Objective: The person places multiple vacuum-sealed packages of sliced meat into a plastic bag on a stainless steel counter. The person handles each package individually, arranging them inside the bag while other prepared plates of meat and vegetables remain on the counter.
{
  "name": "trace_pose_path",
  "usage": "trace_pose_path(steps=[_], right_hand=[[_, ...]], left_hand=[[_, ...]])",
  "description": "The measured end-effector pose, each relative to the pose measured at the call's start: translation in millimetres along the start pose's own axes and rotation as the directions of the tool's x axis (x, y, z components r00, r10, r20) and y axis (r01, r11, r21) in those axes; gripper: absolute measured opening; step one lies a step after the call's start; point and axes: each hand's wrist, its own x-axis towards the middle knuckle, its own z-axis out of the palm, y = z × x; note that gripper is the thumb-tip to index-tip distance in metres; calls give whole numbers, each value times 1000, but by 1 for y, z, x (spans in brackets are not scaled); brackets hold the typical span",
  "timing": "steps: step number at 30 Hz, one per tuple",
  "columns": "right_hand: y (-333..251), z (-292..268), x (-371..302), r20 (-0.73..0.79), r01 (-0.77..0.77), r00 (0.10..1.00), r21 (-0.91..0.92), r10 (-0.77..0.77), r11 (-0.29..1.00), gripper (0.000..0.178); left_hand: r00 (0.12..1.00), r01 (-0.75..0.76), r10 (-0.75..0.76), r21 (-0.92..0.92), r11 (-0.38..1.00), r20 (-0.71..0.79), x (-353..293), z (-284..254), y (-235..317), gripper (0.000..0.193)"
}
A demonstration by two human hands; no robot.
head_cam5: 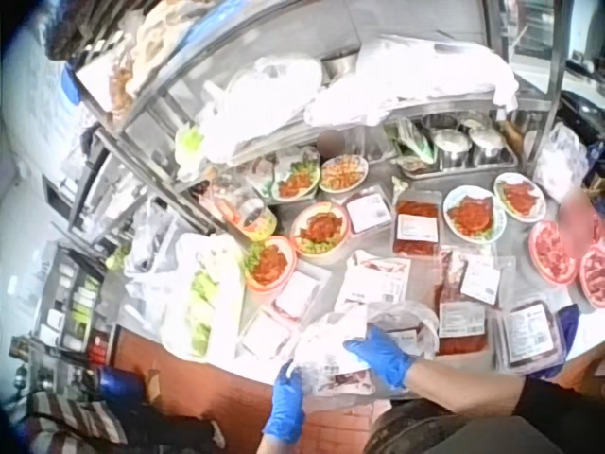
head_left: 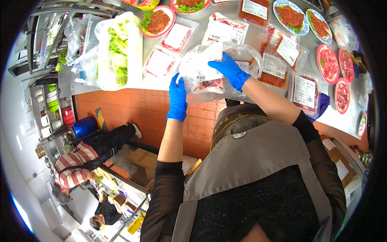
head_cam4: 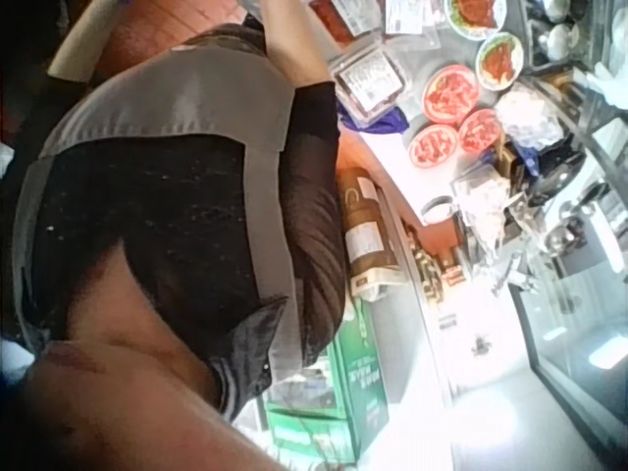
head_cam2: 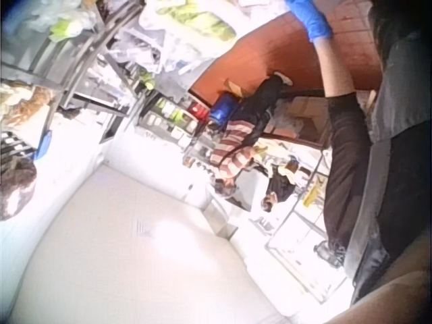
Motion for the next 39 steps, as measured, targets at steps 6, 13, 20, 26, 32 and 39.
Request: trace_pose_path(steps=[6,13,20,26,32,39], right_hand=[[-1,-14,10,126,-19,992,-60,27,998,41],[-57,-80,-11,-28,-51,999,-169,47,984,33],[-53,-78,-24,-39,95,994,-172,-103,980,31],[-53,-88,-19,7,-131,991,-21,131,991,37],[-83,-98,-54,24,48,999,-126,-45,991,38],[-128,-148,-96,-43,-25,999,-205,17,978,35]], left_hand=[[997,79,-76,-109,991,31,-4,-2,19,24],[994,-109,108,-133,985,-14,-38,-20,54,33],[974,-211,215,-53,976,69,-65,-18,91,36],[964,-251,247,20,968,99,-74,-12,103,38],[846,-530,500,203,823,182,-106,7,156,46],[672,-731,385,481,484,633,-63,54,79,35]])
